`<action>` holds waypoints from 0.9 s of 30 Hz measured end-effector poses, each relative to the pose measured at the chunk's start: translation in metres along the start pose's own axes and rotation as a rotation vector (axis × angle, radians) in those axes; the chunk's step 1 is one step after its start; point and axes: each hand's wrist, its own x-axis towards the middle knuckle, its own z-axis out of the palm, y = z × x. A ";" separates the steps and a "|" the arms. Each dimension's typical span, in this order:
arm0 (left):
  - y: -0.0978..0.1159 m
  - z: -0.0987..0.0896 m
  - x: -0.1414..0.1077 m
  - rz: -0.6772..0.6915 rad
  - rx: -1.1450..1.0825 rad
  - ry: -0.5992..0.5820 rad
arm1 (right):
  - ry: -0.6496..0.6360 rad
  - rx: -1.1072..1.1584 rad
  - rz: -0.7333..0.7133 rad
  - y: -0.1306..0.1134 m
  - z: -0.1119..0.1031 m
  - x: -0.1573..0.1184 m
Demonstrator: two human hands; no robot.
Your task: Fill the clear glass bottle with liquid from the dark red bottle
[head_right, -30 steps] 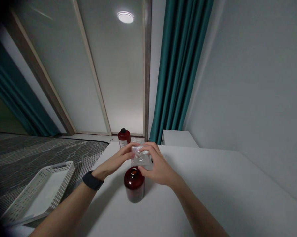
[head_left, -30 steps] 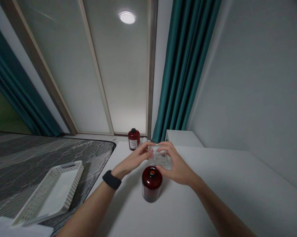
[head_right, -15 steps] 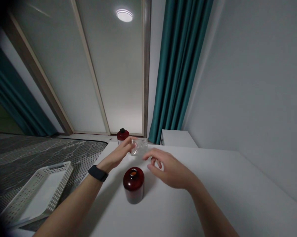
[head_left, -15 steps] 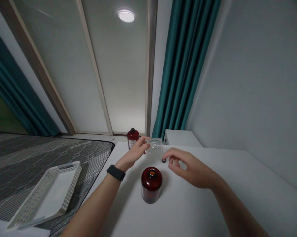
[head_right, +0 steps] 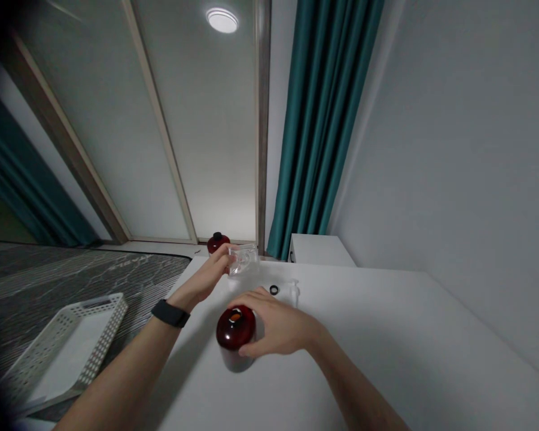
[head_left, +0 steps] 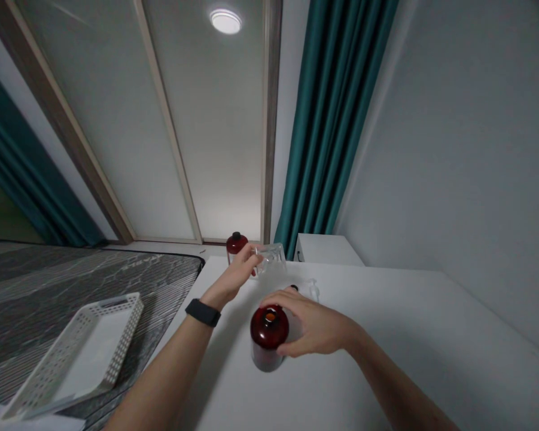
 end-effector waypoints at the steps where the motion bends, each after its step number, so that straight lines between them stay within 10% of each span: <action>1: -0.001 0.000 0.001 0.001 -0.003 0.004 | 0.023 -0.015 0.006 -0.001 0.002 0.001; 15: 0.010 -0.002 0.000 0.022 0.010 0.064 | 0.285 -0.280 0.408 0.002 0.006 -0.001; 27: 0.017 0.000 -0.006 0.075 0.061 0.052 | 0.144 -0.083 0.257 0.012 -0.016 -0.013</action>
